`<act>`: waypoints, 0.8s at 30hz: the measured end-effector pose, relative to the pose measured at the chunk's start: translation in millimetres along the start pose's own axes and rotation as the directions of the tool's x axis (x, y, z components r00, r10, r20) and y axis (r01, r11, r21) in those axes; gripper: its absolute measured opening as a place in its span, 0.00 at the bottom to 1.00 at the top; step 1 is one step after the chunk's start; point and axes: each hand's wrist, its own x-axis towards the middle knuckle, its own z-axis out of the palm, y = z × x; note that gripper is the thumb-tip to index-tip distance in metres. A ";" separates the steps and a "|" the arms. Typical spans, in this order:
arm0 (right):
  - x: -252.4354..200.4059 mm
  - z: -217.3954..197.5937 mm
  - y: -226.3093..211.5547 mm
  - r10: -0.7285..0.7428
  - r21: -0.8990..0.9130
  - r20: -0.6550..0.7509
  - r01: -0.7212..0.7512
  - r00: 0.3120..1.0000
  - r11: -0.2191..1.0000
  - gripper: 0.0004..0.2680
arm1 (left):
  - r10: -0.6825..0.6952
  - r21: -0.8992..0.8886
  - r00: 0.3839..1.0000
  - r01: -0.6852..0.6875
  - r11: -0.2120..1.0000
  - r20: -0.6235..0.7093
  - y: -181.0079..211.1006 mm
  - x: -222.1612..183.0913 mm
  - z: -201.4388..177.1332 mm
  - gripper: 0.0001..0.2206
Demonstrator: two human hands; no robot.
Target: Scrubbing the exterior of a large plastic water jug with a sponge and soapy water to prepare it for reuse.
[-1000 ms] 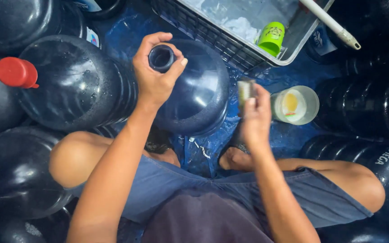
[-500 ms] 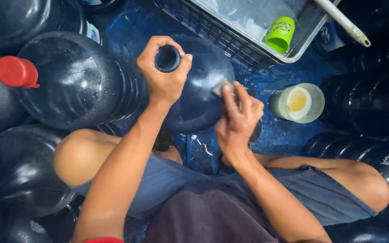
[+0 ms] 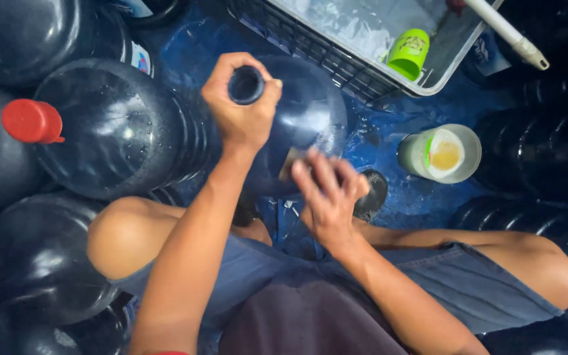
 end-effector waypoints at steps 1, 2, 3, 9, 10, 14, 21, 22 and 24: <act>-10.5 2.3 9.9 -0.002 -0.001 -0.001 0.002 1.000 1.000 0.15 | 0.001 -0.001 1.000 -0.001 1.000 -0.002 0.0 2.6 -2.7 0.09; -22.4 5.0 17.3 -0.019 0.023 -0.020 0.020 1.000 1.000 0.12 | 0.006 -0.004 1.000 -0.006 1.000 0.007 -0.7 3.5 -8.3 0.09; -34.4 7.5 24.8 -0.035 0.047 -0.040 0.037 0.999 0.998 0.10 | 0.010 -0.006 1.000 -0.010 1.000 0.015 -1.2 4.2 -13.7 0.09; 7.4 22.9 16.4 0.279 0.157 -0.146 -0.256 0.949 0.954 0.23 | 0.007 0.005 1.000 -0.007 1.000 0.020 -0.8 2.2 -8.4 0.11; 3.4 15.5 14.3 0.277 0.157 -0.154 -0.253 0.949 0.955 0.23 | 0.015 0.003 1.000 -0.015 1.000 0.021 -1.4 4.3 -10.6 0.11; -30.8 4.5 23.8 -0.063 0.060 0.047 0.060 0.997 0.996 0.16 | -0.023 -0.001 0.999 0.023 1.000 0.030 -1.2 2.6 -23.7 0.11; 26.2 12.8 27.4 -0.053 0.136 -0.266 0.092 0.963 0.986 0.22 | 0.011 -0.088 0.999 -0.014 0.996 -0.042 -1.0 -5.1 -4.6 0.10; 11.7 13.4 26.2 -0.062 0.134 -0.273 0.102 0.960 0.986 0.22 | 0.020 -0.091 0.999 -0.024 0.996 -0.048 -1.4 -2.8 -5.4 0.10; -24.2 12.0 20.7 -0.199 0.106 -0.082 0.207 0.977 0.972 0.20 | 0.045 -0.064 0.999 -0.045 0.997 -0.012 -1.7 -5.7 -9.3 0.09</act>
